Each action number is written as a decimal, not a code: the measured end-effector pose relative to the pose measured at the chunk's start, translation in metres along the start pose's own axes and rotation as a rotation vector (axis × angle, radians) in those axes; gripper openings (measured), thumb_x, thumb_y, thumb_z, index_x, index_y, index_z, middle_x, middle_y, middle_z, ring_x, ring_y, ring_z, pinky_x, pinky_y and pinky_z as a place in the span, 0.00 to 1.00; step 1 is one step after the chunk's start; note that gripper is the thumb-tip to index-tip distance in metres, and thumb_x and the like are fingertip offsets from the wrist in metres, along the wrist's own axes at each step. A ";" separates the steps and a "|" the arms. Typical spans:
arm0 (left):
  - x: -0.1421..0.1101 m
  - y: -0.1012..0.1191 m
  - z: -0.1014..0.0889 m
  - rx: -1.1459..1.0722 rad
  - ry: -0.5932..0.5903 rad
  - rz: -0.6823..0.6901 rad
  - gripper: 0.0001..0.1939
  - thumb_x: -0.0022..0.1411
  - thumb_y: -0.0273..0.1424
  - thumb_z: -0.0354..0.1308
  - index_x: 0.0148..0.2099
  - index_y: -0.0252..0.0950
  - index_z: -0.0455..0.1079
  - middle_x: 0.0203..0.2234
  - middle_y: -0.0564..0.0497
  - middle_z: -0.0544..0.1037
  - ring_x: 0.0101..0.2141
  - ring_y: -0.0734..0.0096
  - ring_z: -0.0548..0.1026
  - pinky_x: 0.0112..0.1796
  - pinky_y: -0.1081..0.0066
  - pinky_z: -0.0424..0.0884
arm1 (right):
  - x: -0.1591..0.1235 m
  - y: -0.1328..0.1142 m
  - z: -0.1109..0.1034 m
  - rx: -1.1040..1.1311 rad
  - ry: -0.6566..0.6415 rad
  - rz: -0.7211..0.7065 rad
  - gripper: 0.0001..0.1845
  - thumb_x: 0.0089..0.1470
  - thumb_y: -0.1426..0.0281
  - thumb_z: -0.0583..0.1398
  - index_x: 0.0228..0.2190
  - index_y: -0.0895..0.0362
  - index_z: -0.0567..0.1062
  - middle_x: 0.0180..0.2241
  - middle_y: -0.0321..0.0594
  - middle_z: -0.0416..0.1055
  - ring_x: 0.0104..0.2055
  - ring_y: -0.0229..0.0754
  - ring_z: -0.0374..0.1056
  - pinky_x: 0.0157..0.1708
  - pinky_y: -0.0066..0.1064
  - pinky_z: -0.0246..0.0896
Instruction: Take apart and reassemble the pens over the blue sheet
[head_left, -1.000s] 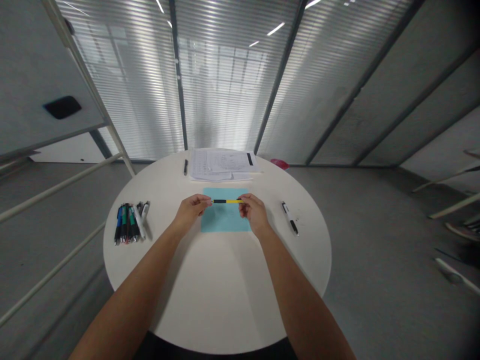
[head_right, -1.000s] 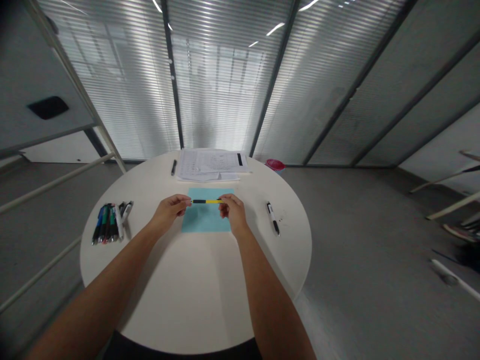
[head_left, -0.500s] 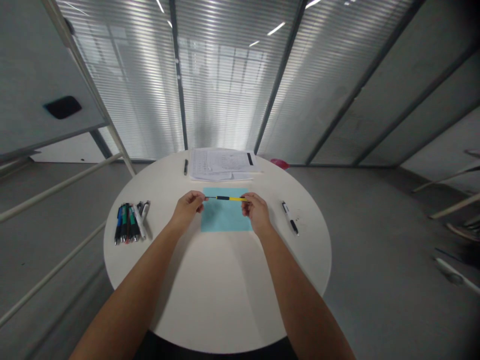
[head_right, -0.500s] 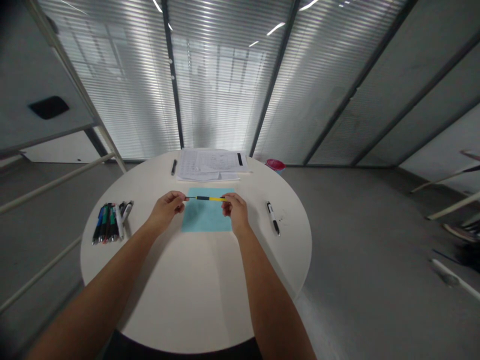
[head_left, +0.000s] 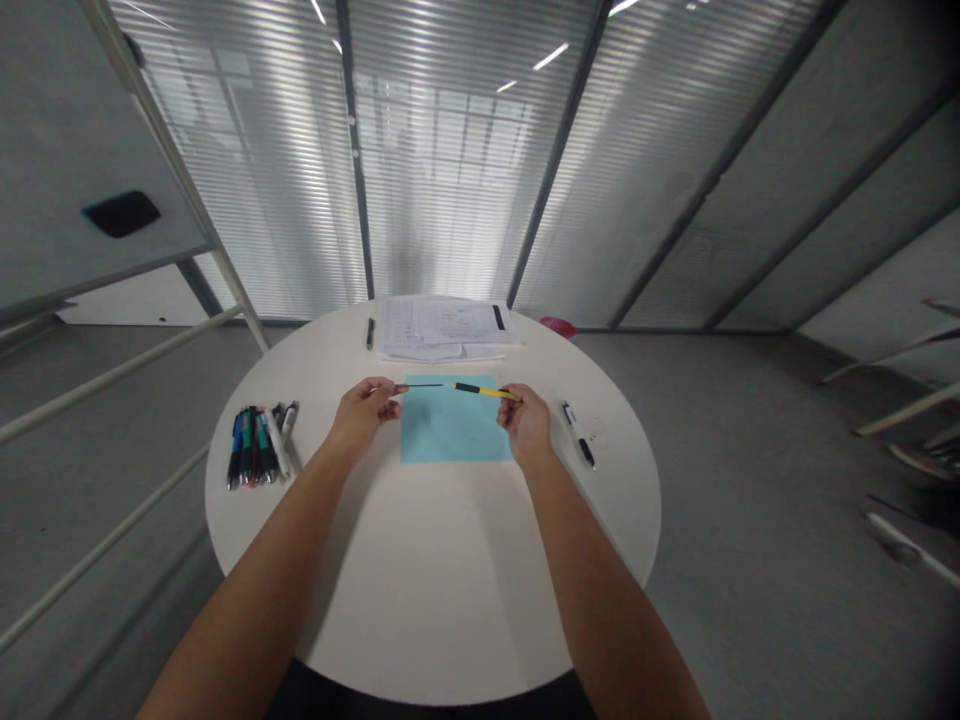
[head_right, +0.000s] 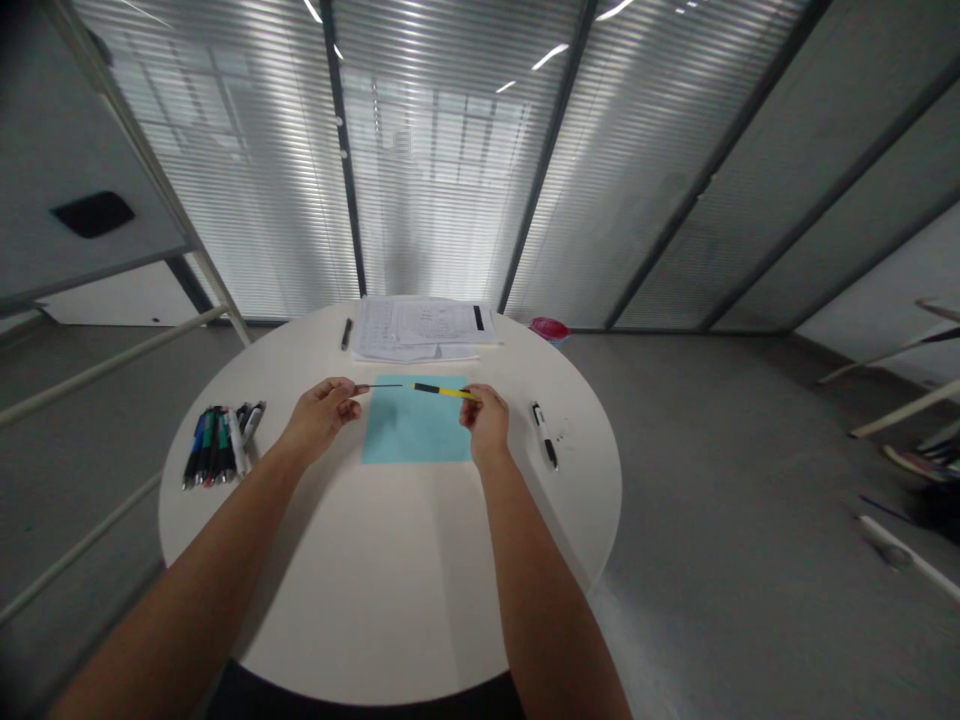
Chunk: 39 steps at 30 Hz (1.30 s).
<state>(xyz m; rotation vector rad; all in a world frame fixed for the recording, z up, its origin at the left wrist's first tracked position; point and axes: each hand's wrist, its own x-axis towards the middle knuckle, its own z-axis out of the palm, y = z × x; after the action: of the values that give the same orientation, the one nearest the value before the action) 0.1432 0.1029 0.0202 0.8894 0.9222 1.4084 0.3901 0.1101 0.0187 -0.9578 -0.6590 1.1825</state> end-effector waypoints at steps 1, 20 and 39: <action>0.000 0.000 -0.001 -0.014 0.001 -0.005 0.13 0.50 0.34 0.64 0.34 0.34 0.65 0.34 0.46 0.78 0.22 0.78 0.71 0.29 0.71 0.67 | 0.001 -0.002 -0.001 0.025 0.018 0.018 0.06 0.40 0.67 0.58 0.24 0.58 0.70 0.13 0.30 0.62 0.13 0.31 0.55 0.12 0.22 0.46; -0.005 -0.016 0.017 0.208 -0.021 -0.043 0.14 0.49 0.38 0.64 0.34 0.35 0.67 0.36 0.45 0.79 0.23 0.77 0.71 0.25 0.73 0.65 | -0.019 0.015 0.012 -0.179 -0.457 0.294 0.17 0.42 0.61 0.66 0.34 0.56 0.72 0.11 0.22 0.50 0.10 0.28 0.48 0.09 0.21 0.41; 0.001 -0.008 0.002 0.276 0.101 0.079 0.13 0.50 0.39 0.61 0.34 0.35 0.69 0.35 0.46 0.78 0.28 0.74 0.71 0.29 0.73 0.64 | -0.013 0.004 0.003 -0.355 -0.436 0.220 0.17 0.44 0.56 0.64 0.23 0.57 0.69 0.07 0.22 0.48 0.08 0.30 0.51 0.08 0.22 0.43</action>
<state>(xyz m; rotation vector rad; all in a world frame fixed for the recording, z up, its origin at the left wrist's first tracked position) 0.1480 0.1044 0.0136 1.0774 1.1901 1.4248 0.3816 0.0990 0.0170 -1.0962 -1.1637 1.5208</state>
